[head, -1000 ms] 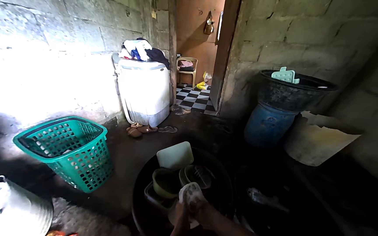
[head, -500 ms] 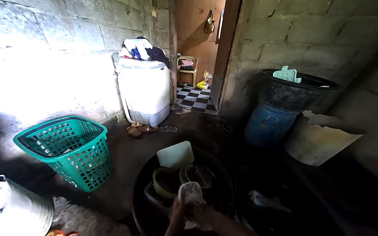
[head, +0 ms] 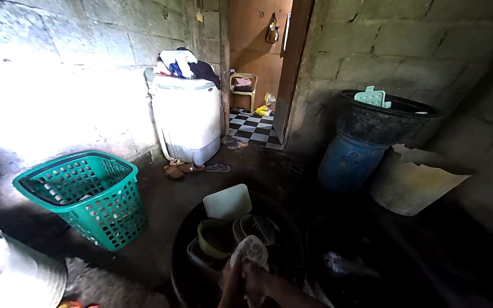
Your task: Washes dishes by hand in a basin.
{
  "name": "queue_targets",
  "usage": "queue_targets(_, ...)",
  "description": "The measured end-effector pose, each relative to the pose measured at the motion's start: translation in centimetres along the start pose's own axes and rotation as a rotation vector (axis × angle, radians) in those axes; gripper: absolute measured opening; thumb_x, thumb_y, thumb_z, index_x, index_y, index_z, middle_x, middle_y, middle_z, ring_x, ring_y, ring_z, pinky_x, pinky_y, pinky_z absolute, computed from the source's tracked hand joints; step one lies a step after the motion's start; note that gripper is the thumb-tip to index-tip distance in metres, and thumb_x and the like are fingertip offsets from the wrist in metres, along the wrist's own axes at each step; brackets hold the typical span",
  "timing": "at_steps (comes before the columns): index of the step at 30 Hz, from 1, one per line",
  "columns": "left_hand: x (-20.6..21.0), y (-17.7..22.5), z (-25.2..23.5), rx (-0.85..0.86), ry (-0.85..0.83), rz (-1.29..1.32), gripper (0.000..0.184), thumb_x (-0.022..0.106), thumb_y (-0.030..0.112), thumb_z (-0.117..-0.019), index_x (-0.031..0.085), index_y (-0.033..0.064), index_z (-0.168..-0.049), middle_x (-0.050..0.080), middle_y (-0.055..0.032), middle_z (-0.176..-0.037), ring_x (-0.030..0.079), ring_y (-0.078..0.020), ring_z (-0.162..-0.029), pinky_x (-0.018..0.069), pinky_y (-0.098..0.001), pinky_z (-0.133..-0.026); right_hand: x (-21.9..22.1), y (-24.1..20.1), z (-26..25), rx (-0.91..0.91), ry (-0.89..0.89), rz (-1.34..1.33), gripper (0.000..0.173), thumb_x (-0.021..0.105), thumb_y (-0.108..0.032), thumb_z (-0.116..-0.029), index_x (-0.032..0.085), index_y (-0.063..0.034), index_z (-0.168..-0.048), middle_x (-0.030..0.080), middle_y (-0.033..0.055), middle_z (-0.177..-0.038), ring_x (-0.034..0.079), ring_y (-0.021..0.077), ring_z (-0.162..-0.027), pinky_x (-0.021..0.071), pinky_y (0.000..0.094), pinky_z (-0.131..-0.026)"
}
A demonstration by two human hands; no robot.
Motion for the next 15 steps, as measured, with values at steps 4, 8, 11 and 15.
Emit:
queue_targets(4,-0.2,0.1,-0.3,-0.001,-0.014,-0.053,0.048,0.053,0.034,-0.107,0.055,-0.0097,-0.127,0.065,-0.0236,-0.104,0.065,-0.0281,-0.09,0.0551,-0.0467,-0.083,-0.5,0.2,0.4,0.006,-0.136,0.259,0.051,0.07,-0.006,-0.093,0.053,0.0083,-0.139,0.054,0.031,-0.141,0.053,0.0451,-0.133,0.0411,0.0595,-0.111)
queue_targets(8,-0.3,0.1,-0.5,0.034,-0.026,-0.104,0.047,0.053,0.031,-0.1072,0.055,-0.0101,-0.13,0.065,-0.0263,-0.111,0.065,-0.0306,-0.098,0.0539,-0.0483,-0.09,0.4,0.8,1.4,-0.031,-0.136,0.539,0.04,0.055,-0.003,-0.1025,0.054,0.0054,-0.142,0.049,0.0295,-0.15,0.044,0.0493,-0.141,0.0346,0.0648,-0.115)
queue_targets(11,0.0,0.2,-0.2,0.043,-0.017,-0.045,0.044,0.052,0.028,-0.1075,0.055,-0.0096,-0.129,0.065,-0.0238,-0.11,0.065,-0.0264,-0.097,0.0545,-0.0441,-0.089,1.5,0.9,1.5,-0.018,-0.004,0.475,0.043,0.043,-0.014,-0.1094,0.047,0.0019,-0.149,0.046,0.0279,-0.154,0.043,0.0489,-0.143,0.0352,0.0651,-0.115)
queue_targets(15,0.0,0.3,-0.2,0.018,-0.01,-0.035,0.048,0.048,0.035,-0.1088,0.055,-0.0096,-0.126,0.064,-0.0196,-0.097,0.063,-0.0235,-0.083,0.0546,-0.0424,-0.078,0.9,0.0,1.2,-0.038,-0.054,0.307,0.039,0.057,-0.008,-0.1018,0.056,0.0094,-0.137,0.052,0.0301,-0.146,0.049,0.0443,-0.138,0.0384,0.0563,-0.115)
Point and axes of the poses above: each hand's wrist, its own z-axis away from the middle knuckle, its own x-axis out of the palm, y = z × x, the point moved 1 cm from there along -z, towards the middle knuckle
